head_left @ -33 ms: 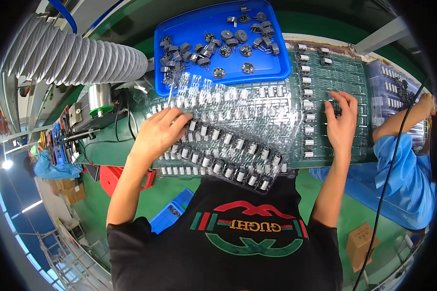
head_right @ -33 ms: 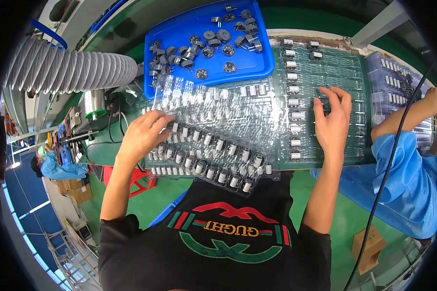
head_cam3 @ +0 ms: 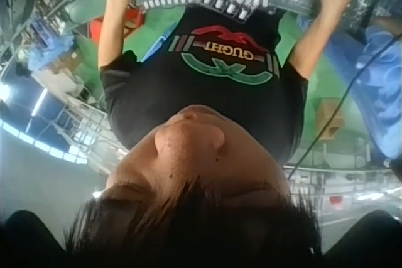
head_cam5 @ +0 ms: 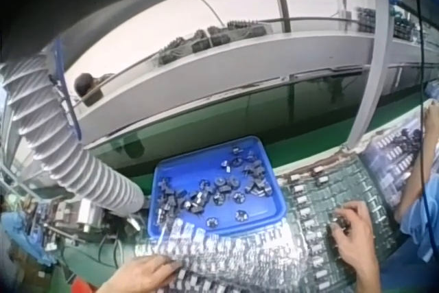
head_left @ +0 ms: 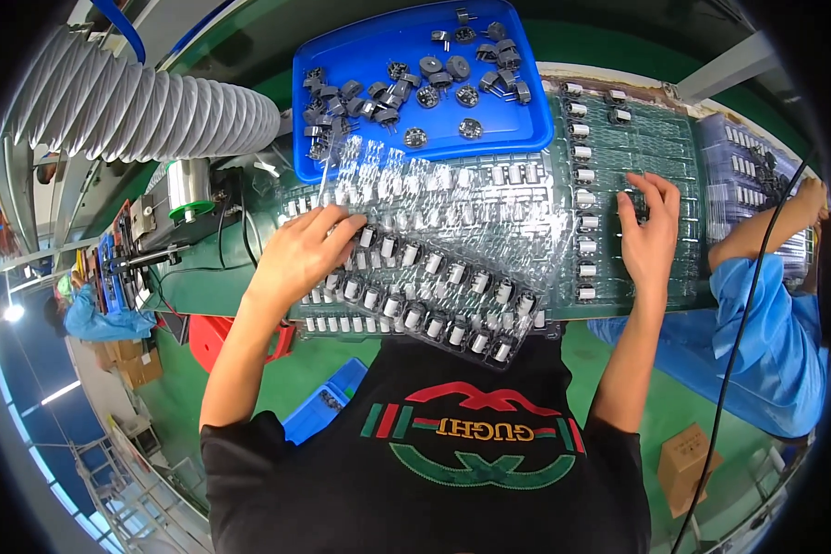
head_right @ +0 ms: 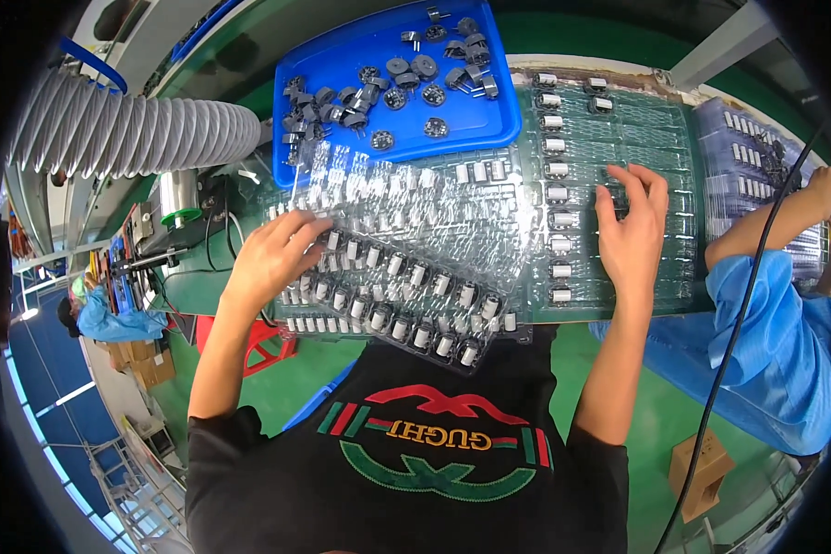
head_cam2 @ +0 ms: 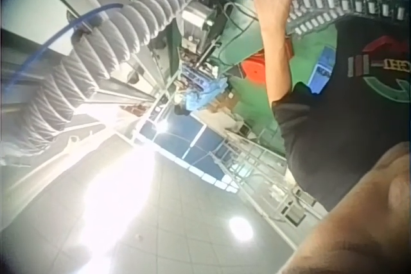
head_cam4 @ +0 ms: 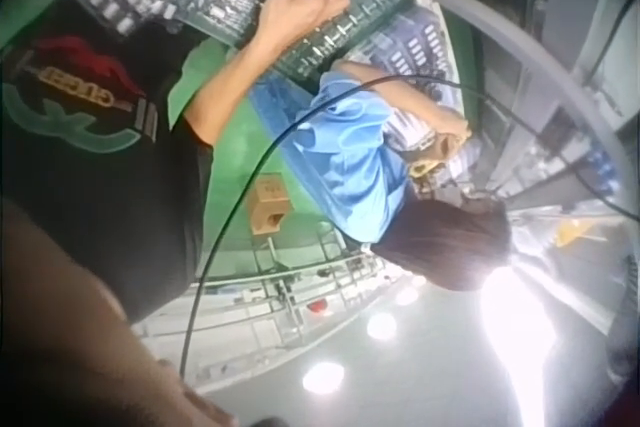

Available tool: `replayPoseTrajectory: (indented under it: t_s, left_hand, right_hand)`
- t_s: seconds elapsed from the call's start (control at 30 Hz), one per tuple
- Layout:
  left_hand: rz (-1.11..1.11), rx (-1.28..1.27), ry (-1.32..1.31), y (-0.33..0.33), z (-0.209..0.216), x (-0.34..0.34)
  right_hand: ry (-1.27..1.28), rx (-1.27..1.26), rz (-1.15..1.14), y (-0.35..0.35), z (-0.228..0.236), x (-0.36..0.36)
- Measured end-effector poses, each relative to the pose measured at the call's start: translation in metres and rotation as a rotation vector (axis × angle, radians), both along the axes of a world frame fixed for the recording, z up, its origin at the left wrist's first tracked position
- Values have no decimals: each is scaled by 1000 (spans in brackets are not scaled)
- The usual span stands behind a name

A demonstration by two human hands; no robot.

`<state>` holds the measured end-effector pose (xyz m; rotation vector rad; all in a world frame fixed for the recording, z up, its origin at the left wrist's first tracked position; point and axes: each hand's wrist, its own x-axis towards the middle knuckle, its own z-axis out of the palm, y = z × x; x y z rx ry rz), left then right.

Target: The person assembles small electronic components into plastic trays by hand.

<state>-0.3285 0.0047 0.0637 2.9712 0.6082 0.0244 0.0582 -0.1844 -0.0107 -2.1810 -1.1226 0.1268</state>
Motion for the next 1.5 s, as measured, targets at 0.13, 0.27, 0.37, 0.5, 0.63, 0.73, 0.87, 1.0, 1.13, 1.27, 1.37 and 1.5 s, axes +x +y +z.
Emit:
replayPoseTrajectory:
  t_s: [0.13,0.27,0.37,0.5,0.63,0.73,0.87,1.0,1.13,1.27,1.37,1.5]
  left_hand:
    - [-36,72,-32,0,-6,-2]
    - [-57,-15,-73,4,4,-10]
    - [25,-63,-147,2,23,-12]
    - [-77,26,-336,2,48,50]
    - [-403,43,-454,-2,38,168]
    - [-550,-50,-453,0,9,246]
    - [-632,115,-271,10,-23,304]
    - [-658,85,-293,16,-44,324]
    - [-615,27,-300,18,-48,325]
    - [-554,-71,-216,18,-45,329]
    - [-669,105,-283,14,-50,331]
    - [-603,52,-359,6,-54,333]
  right_hand:
    - [-2,15,-5,-2,2,3]
    - [-2,51,-10,-7,3,6]
    - [37,109,6,-1,-4,2]
    - [64,183,12,1,2,-3]
    - [65,204,22,-6,-4,1]
    - [85,227,25,-6,-6,0]
    - [82,227,-5,-5,-2,-3]
    - [106,253,-3,-5,-1,0]
    - [108,236,5,-6,-1,0]
    - [113,226,2,-6,1,-1]
    - [118,216,-1,-5,0,-2]
    - [96,209,6,-4,0,-3]
